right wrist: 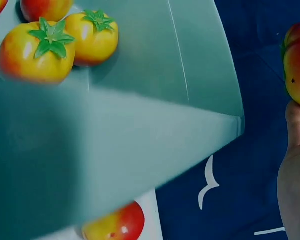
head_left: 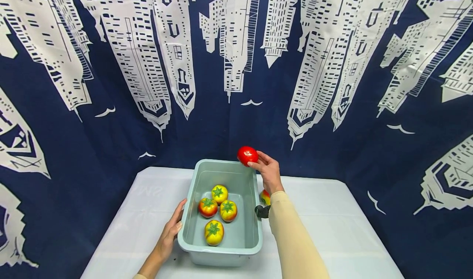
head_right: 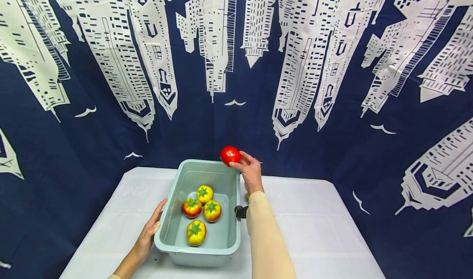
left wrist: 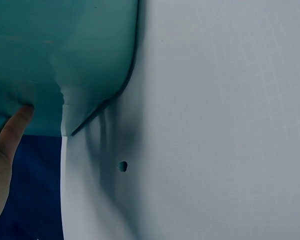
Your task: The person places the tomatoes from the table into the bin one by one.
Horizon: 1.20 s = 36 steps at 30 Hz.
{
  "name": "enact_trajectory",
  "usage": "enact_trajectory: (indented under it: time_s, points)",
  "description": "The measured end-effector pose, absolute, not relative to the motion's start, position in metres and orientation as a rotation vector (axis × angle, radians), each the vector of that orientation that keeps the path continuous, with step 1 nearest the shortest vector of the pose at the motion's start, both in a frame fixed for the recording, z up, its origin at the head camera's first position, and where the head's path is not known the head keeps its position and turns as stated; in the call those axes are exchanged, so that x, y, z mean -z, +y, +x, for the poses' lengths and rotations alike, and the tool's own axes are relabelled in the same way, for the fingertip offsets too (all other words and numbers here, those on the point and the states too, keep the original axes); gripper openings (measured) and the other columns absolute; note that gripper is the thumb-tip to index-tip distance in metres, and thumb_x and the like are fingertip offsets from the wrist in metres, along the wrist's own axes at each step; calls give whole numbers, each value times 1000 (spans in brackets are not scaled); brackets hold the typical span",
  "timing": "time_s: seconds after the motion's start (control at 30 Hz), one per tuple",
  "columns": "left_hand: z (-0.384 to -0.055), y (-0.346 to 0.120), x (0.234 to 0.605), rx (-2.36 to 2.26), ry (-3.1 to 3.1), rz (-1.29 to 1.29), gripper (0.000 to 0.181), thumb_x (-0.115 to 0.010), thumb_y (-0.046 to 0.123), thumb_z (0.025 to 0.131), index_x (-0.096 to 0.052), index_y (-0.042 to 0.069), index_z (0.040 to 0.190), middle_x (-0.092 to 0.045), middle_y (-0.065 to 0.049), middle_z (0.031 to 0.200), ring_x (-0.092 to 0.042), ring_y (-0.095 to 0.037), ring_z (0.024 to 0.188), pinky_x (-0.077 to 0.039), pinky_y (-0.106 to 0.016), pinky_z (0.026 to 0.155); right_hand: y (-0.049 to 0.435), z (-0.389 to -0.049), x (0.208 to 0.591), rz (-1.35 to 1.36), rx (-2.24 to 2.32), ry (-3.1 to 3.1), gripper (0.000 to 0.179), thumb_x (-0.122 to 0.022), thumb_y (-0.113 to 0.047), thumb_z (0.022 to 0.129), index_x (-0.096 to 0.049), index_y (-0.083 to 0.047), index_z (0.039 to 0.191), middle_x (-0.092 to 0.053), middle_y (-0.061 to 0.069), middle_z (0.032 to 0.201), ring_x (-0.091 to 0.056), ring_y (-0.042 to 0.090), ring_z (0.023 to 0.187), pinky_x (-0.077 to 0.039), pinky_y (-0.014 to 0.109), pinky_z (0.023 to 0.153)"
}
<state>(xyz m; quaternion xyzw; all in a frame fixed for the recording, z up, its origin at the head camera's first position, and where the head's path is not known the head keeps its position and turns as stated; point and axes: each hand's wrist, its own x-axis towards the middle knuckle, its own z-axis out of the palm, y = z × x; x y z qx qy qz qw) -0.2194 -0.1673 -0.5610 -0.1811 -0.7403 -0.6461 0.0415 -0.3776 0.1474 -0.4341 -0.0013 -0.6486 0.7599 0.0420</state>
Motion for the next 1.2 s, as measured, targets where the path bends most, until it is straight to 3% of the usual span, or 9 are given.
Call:
enact_trajectory:
  time_s: [0.17,0.43,0.7,0.9,1.2]
  points:
    - [-220,-167,562,1985,-2265,-543,62,-28,27,96,-17,25,157,-31,-25,154,-43,-23,134,-48,-38,88,146,-377,434,14,-2326,-2021,60,-75,-2,80,-55,-9,137,-58,10,138,-56,24,127,-41,34,108]
    - [-221,-168,562,1979,-2257,-541,62,-28,27,95,-17,25,157,-32,-24,154,-42,-30,135,-48,-34,88,146,-380,435,126,-2354,-1991,60,-70,4,82,-52,-3,138,-52,15,144,-51,27,133,-44,27,101]
    - [-221,-168,563,1971,-2271,-531,63,-29,28,95,-18,25,157,-31,-24,155,-40,-33,135,-48,-33,88,154,-379,436,98,-2307,-2009,58,-71,-1,83,-51,-3,138,-53,14,143,-50,26,133,-38,35,110]
    - [-221,-167,562,1964,-2272,-531,63,-28,28,95,-17,24,157,-31,-24,155,-40,-34,136,-48,-42,88,169,-381,442,25,-2285,-2001,58,-71,-3,84,-51,-1,138,-55,14,141,-50,28,133,-38,34,110]
    - [-221,-166,562,1975,-2249,-524,63,-28,28,94,-18,23,157,-30,-25,155,-33,-49,135,-45,-54,88,192,-378,465,-70,-2212,-2056,59,-70,-6,86,-48,1,140,-52,18,143,-50,29,133,-38,36,109]
